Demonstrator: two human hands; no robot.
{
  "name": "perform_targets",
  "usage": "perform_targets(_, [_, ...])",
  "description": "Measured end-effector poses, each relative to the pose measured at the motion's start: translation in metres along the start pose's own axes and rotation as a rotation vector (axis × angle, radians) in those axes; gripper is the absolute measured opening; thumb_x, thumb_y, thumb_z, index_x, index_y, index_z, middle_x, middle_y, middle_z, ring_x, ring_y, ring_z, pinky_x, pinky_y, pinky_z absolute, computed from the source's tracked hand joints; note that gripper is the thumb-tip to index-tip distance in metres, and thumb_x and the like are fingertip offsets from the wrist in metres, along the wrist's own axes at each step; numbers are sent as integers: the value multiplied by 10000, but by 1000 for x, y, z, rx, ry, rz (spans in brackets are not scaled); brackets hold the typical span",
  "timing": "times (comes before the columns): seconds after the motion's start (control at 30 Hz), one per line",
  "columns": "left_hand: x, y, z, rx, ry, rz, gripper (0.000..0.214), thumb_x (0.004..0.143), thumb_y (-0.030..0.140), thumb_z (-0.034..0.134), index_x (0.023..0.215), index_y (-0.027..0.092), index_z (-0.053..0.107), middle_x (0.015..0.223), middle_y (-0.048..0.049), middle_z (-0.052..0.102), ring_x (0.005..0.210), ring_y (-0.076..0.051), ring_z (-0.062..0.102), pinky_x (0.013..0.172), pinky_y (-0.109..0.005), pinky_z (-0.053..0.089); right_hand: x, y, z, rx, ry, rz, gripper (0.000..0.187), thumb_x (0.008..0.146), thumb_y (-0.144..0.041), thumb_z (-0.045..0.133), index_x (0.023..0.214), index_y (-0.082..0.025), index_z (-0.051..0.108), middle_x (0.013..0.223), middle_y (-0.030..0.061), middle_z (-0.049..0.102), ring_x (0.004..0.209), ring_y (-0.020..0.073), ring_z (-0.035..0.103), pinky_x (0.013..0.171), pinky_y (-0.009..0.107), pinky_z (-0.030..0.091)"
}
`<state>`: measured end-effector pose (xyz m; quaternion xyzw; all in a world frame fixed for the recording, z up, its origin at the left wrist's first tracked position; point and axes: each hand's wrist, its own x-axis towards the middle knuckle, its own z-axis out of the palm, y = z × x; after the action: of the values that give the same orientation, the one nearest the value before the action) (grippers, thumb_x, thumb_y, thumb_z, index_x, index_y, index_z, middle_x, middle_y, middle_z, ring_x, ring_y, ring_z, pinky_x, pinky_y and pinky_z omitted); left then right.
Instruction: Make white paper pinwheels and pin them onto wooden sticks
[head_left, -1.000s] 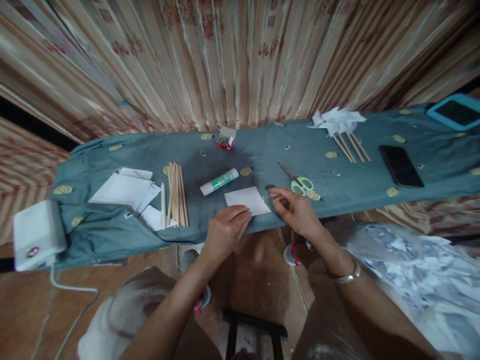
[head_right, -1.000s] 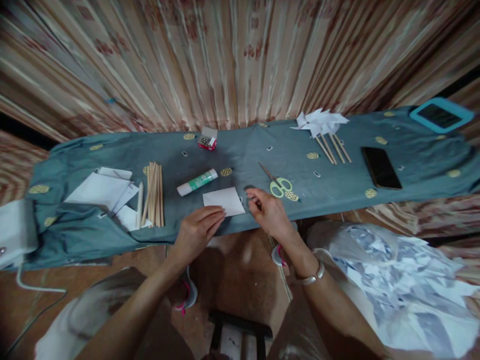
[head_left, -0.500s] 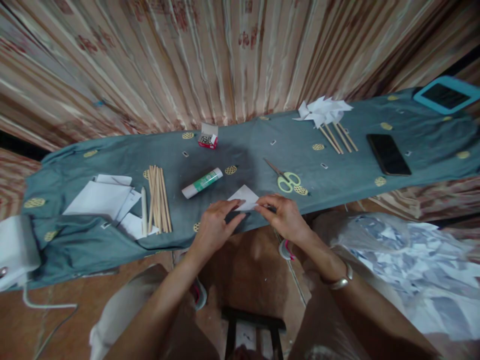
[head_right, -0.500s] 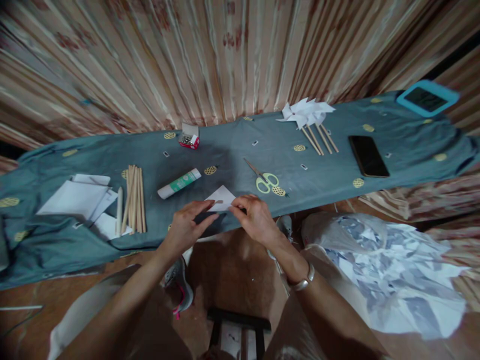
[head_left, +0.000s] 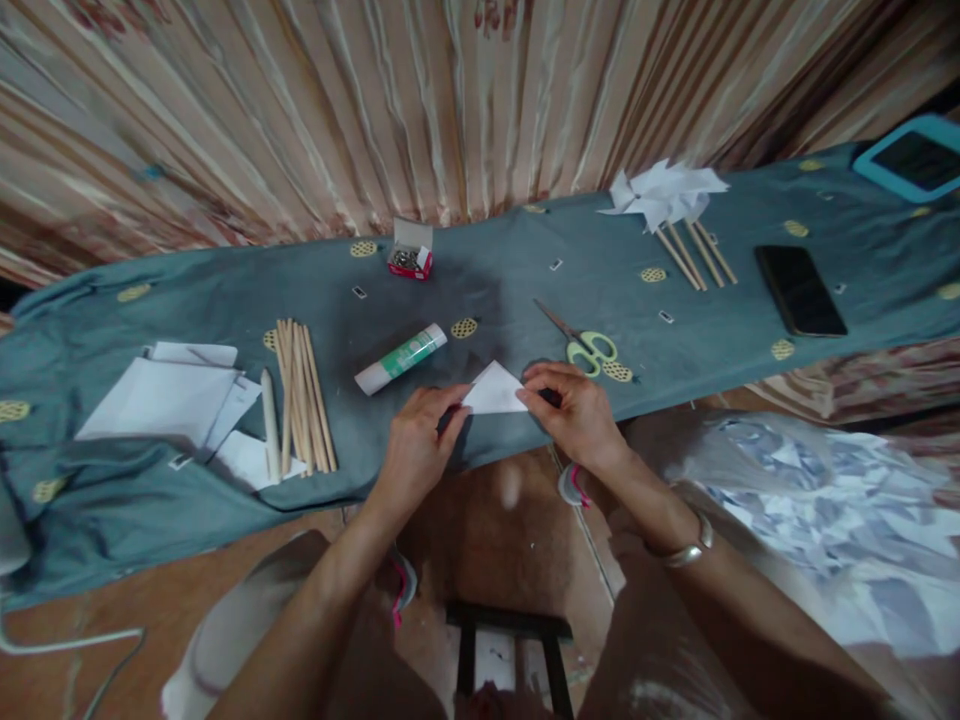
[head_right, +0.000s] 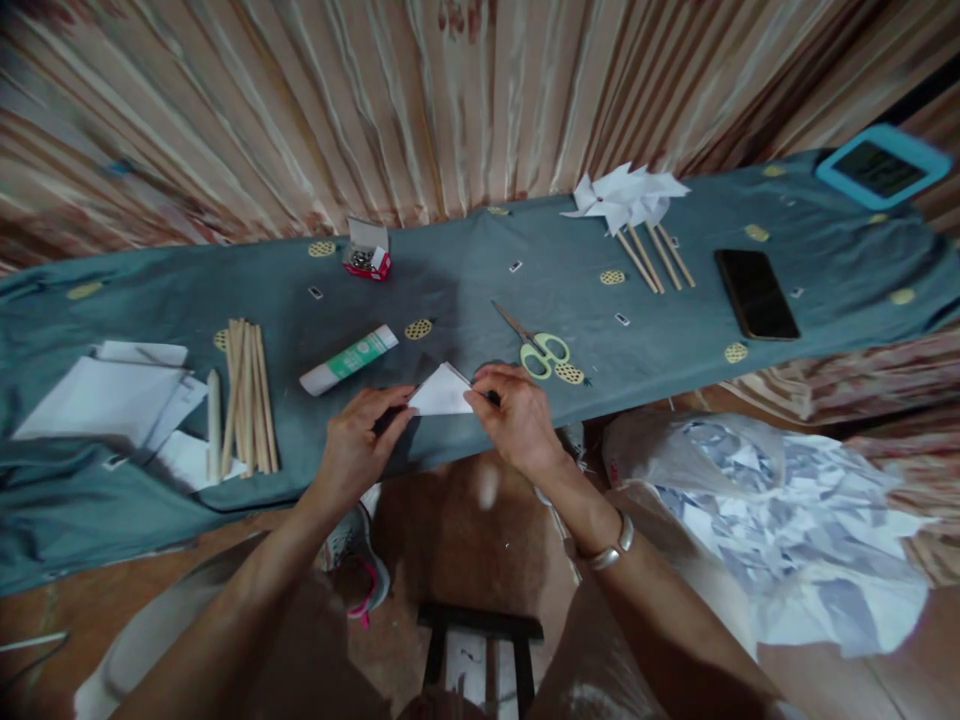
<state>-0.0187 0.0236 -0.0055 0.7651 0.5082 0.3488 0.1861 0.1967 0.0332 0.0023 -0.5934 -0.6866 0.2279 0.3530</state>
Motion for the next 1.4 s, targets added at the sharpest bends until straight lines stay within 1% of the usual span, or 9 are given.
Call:
perform_targets(0.37, [-1,0,-1,75,-20,28,228,943,265,541,1132,197,649,1004,-64,712,950,-222,635,853,-368,531,3,-3,1,-71,-20,15,94,802,-213,675,708,-211,663,925,65,726,911,224,651,861,373,501])
perform_targets(0.5, [-2,-2,-1,75,-13,49,226,941,255,549,1129,174,646,1012,-75,713,941,-219,641,847,-362,534,3,-2,3,-75,-7,9,98,808,-215,656,710,-215,652,913,61,718,911,223,641,863,380,495])
perform_targets(0.73, [-1,-2,-3,85,-12,45,220,932,248,576,1121,157,641,984,-70,713,904,-201,655,824,-344,550,4,-4,3,-84,13,1,106,773,-165,698,696,-211,640,868,48,717,840,217,644,849,387,495])
perform_targets(0.8, [-2,0,-4,113,3,76,229,927,231,581,1130,141,635,1035,-94,709,940,-211,650,841,-358,550,4,-5,4,-85,14,2,116,774,-154,699,696,-210,635,865,48,715,840,217,644,853,388,494])
perform_targets(0.9, [-5,9,-4,221,11,199,244,922,183,576,1155,124,622,1177,-137,683,1046,-254,620,888,-413,534,4,-5,4,-87,17,10,129,774,-144,699,691,-211,626,851,47,707,857,225,642,850,388,492])
perform_targets(1.0, [-12,23,0,288,-49,328,289,931,143,542,1217,114,581,1266,-141,655,1161,-273,581,952,-439,513,4,-5,4,-95,7,8,140,774,-140,696,683,-212,618,835,45,697,855,228,639,840,386,490])
perform_targets(1.07, [-18,29,6,286,-116,371,329,935,166,543,1252,81,550,1310,-161,628,1248,-282,541,1026,-452,484,4,-6,3,-101,8,-1,142,777,-139,691,681,-211,615,824,43,691,839,225,637,840,386,489])
perform_targets(1.2, [-26,31,17,310,-195,342,468,925,269,579,1321,37,489,1397,-203,553,1334,-320,479,1101,-489,435,4,-5,4,-110,15,-2,148,781,-146,684,672,-213,610,811,41,683,834,224,633,825,379,488])
perform_targets(1.4, [-29,28,21,338,-214,325,537,931,309,566,1363,16,439,1416,-221,527,1352,-332,458,1113,-496,425,5,-3,5,-116,10,-7,139,780,-154,688,683,-212,607,809,44,676,849,232,631,817,379,485])
